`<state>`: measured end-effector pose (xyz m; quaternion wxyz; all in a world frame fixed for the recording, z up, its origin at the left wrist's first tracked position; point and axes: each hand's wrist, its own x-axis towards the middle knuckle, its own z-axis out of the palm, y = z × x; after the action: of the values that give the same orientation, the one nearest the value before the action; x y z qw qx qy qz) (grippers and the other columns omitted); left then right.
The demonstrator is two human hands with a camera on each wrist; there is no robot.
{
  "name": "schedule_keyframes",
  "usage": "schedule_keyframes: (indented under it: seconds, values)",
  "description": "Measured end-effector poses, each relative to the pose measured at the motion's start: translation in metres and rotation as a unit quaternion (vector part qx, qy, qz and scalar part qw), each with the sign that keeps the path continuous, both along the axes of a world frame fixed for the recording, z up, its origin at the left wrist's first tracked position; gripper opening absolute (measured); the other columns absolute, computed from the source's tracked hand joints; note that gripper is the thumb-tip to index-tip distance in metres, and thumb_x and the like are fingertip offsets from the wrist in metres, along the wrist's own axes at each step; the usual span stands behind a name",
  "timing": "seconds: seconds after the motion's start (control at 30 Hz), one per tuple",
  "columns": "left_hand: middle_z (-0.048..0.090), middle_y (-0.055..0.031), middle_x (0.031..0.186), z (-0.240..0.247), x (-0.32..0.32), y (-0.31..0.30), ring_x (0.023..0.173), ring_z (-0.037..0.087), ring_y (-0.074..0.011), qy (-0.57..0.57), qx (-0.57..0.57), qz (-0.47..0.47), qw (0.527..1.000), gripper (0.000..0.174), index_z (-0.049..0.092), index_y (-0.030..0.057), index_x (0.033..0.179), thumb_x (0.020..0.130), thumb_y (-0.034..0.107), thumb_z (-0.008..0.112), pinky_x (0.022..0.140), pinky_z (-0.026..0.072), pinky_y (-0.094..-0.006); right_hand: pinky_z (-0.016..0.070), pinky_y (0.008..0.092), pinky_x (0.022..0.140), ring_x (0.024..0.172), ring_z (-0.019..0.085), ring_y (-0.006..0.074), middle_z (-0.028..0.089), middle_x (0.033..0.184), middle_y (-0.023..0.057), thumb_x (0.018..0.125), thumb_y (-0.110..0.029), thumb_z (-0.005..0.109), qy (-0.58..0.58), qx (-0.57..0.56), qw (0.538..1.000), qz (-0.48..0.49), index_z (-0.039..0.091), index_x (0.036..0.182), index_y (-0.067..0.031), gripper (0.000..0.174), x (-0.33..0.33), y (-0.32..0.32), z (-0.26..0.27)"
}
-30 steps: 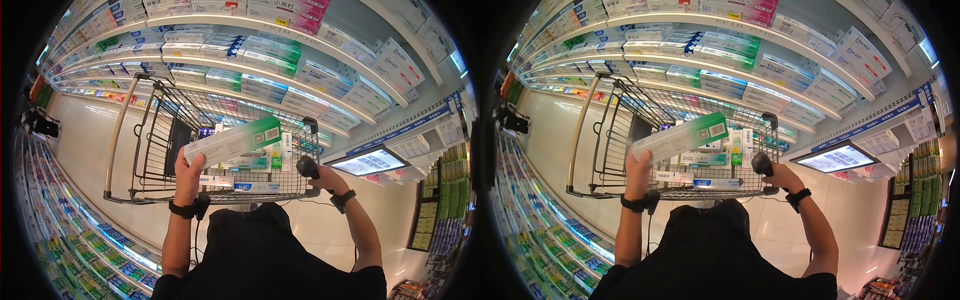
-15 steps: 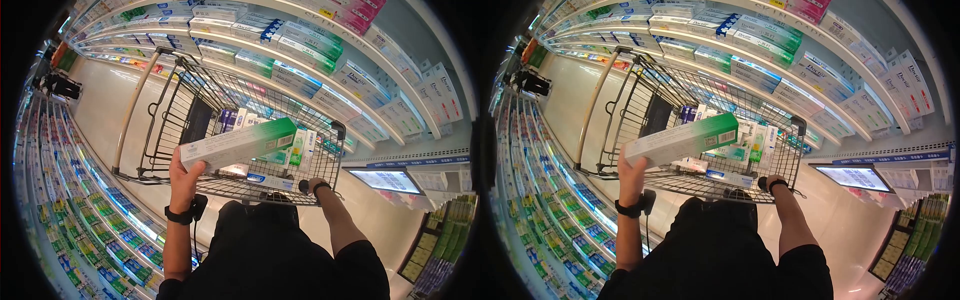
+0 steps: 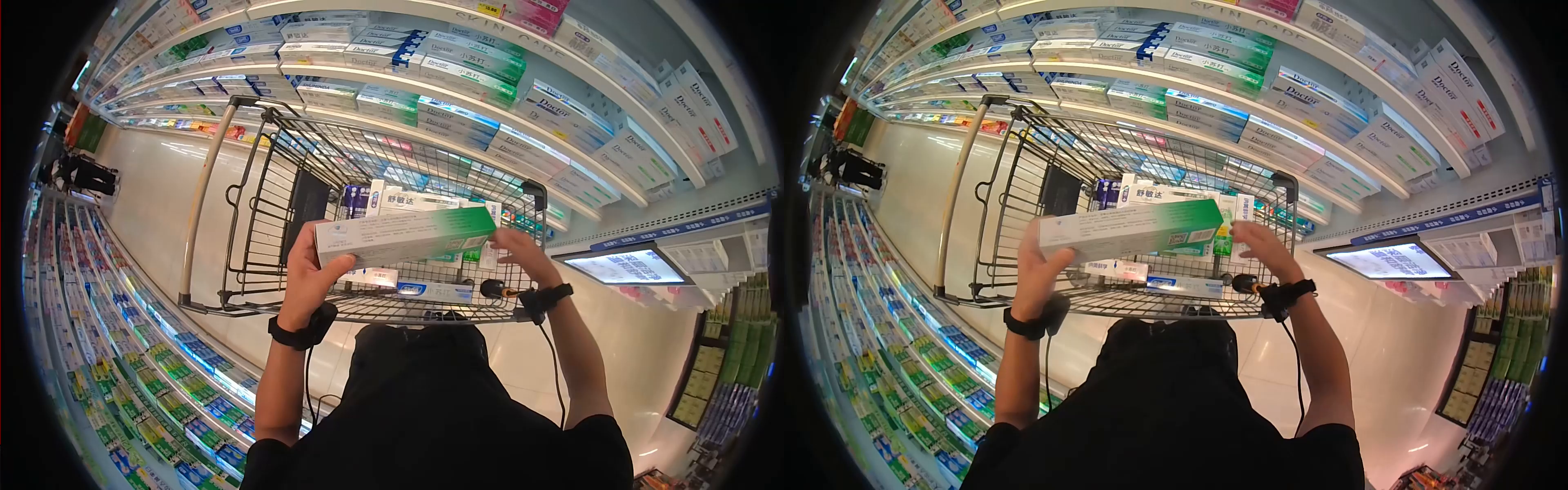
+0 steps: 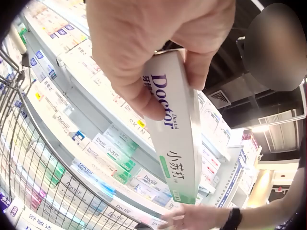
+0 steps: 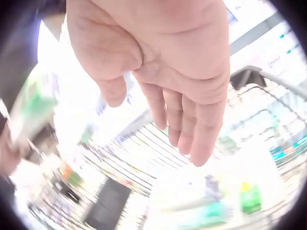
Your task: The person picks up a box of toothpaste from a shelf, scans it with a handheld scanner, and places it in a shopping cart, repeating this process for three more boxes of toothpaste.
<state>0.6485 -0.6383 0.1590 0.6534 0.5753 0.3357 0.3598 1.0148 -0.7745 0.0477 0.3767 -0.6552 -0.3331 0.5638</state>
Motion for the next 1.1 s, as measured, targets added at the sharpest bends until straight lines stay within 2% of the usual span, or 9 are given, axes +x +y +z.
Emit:
schedule_keyframes:
  seconds: [0.07, 0.17, 0.33, 0.53, 0.63, 0.67, 0.9, 1.03, 1.1]
  values:
    - [0.061, -0.0073, 0.106, 0.001, 0.005, -0.001, 0.098, 0.058, -0.0129, 0.011, 0.003, -0.032, 0.999, 0.047, 0.048, 0.0012, 0.117, 0.079, 0.007, 0.075, 0.087, 0.0474, -0.0282, 0.0529, 0.0348, 0.087, 0.119, 0.053, 0.0218, 0.053, 0.130, 0.0123, 0.098, -0.043, 0.046, 0.162, 0.059, 0.985, -0.001, 0.048, 0.134, -0.0040, 0.053, -0.011, 0.013, 0.071]
    - [0.061, -0.0060, 0.104, 0.003, 0.005, -0.003, 0.096, 0.058, -0.0124, 0.014, 0.001, -0.074, 0.997, 0.049, 0.049, 0.0015, 0.116, 0.077, 0.008, 0.077, 0.086, 0.0470, -0.0275, 0.0558, 0.0341, 0.084, 0.110, 0.058, 0.0209, 0.058, 0.123, 0.0129, 0.092, -0.039, 0.059, 0.119, 0.054, 0.987, 0.090, 0.046, 0.135, -0.0027, 0.058, -0.017, 0.011, 0.102]
    - [0.060, -0.0062, 0.106, 0.005, -0.005, -0.001, 0.097, 0.057, -0.0118, 0.045, 0.044, -0.147, 0.987, 0.049, 0.053, 0.0013, 0.114, 0.073, 0.008, 0.080, 0.086, 0.0461, -0.0268, 0.0487, 0.0291, 0.081, 0.095, 0.058, 0.0172, 0.061, 0.116, 0.0100, 0.082, -0.028, 0.074, 0.061, 0.030, 0.974, 0.216, 0.046, 0.136, -0.0035, 0.066, -0.018, -0.002, 0.088]
    - [0.055, -0.0098, 0.119, -0.009, -0.005, 0.015, 0.111, 0.054, -0.0182, 0.054, 0.159, -0.231, 0.958, 0.054, 0.053, 0.0037, 0.122, 0.073, 0.003, 0.078, 0.089, 0.0472, -0.0291, 0.0435, 0.0302, 0.097, 0.114, 0.053, 0.0173, 0.056, 0.127, 0.0103, 0.074, -0.024, 0.081, 0.091, -0.017, 0.967, 0.236, 0.045, 0.137, -0.0001, 0.077, -0.037, -0.007, 0.058]
    - [0.053, -0.0102, 0.122, -0.016, -0.001, 0.019, 0.117, 0.051, -0.0217, 0.089, 0.062, -0.206, 0.973, 0.060, 0.049, 0.0040, 0.129, 0.076, 0.000, 0.075, 0.095, 0.0453, -0.0300, 0.0427, 0.0310, 0.096, 0.111, 0.054, 0.0189, 0.058, 0.124, 0.0122, 0.075, -0.030, 0.081, 0.105, -0.022, 0.973, 0.203, 0.048, 0.134, 0.0019, 0.075, -0.038, -0.014, 0.054]
    - [0.051, -0.0093, 0.126, -0.020, 0.000, 0.021, 0.120, 0.050, -0.0224, 0.101, -0.062, -0.210, 0.971, 0.068, 0.043, 0.0056, 0.137, 0.076, -0.004, 0.073, 0.099, 0.0433, -0.0299, 0.0440, 0.0316, 0.093, 0.110, 0.055, 0.0191, 0.058, 0.123, 0.0129, 0.073, -0.032, 0.082, 0.078, -0.029, 0.977, 0.197, 0.049, 0.132, 0.0027, 0.075, -0.036, -0.016, 0.048]
    - [0.044, -0.0085, 0.135, -0.094, 0.021, 0.047, 0.119, 0.049, -0.0193, 0.085, -0.230, -0.249, 0.937, 0.081, 0.030, 0.0064, 0.146, 0.076, -0.014, 0.064, 0.100, 0.0424, -0.0319, 0.0471, 0.0340, 0.087, 0.101, 0.057, 0.0246, 0.057, 0.110, 0.0149, 0.065, -0.033, 0.084, -0.134, 0.032, 0.976, 0.167, 0.054, 0.122, 0.0029, 0.073, -0.041, -0.016, 0.006]
    - [0.044, -0.0116, 0.136, -0.148, 0.030, 0.061, 0.119, 0.050, -0.0222, -0.035, -0.377, -0.185, 0.907, 0.074, 0.026, 0.0054, 0.147, 0.082, -0.001, 0.063, 0.099, 0.0430, -0.0355, 0.0492, 0.0374, 0.084, 0.102, 0.056, 0.0315, 0.054, 0.108, 0.0164, 0.062, -0.025, 0.084, -0.266, 0.083, 0.949, 0.145, 0.053, 0.121, -0.0010, 0.071, -0.047, -0.005, -0.029]
    - [0.048, -0.0128, 0.130, -0.182, 0.037, 0.070, 0.115, 0.053, -0.0235, 0.020, -0.387, -0.138, 0.912, 0.063, 0.033, 0.0030, 0.142, 0.087, 0.012, 0.064, 0.097, 0.0436, -0.0377, 0.0486, 0.0393, 0.086, 0.104, 0.055, 0.0346, 0.054, 0.109, 0.0176, 0.063, -0.022, 0.083, -0.301, 0.114, 0.938, 0.132, 0.053, 0.120, -0.0012, 0.068, -0.055, 0.001, -0.050]
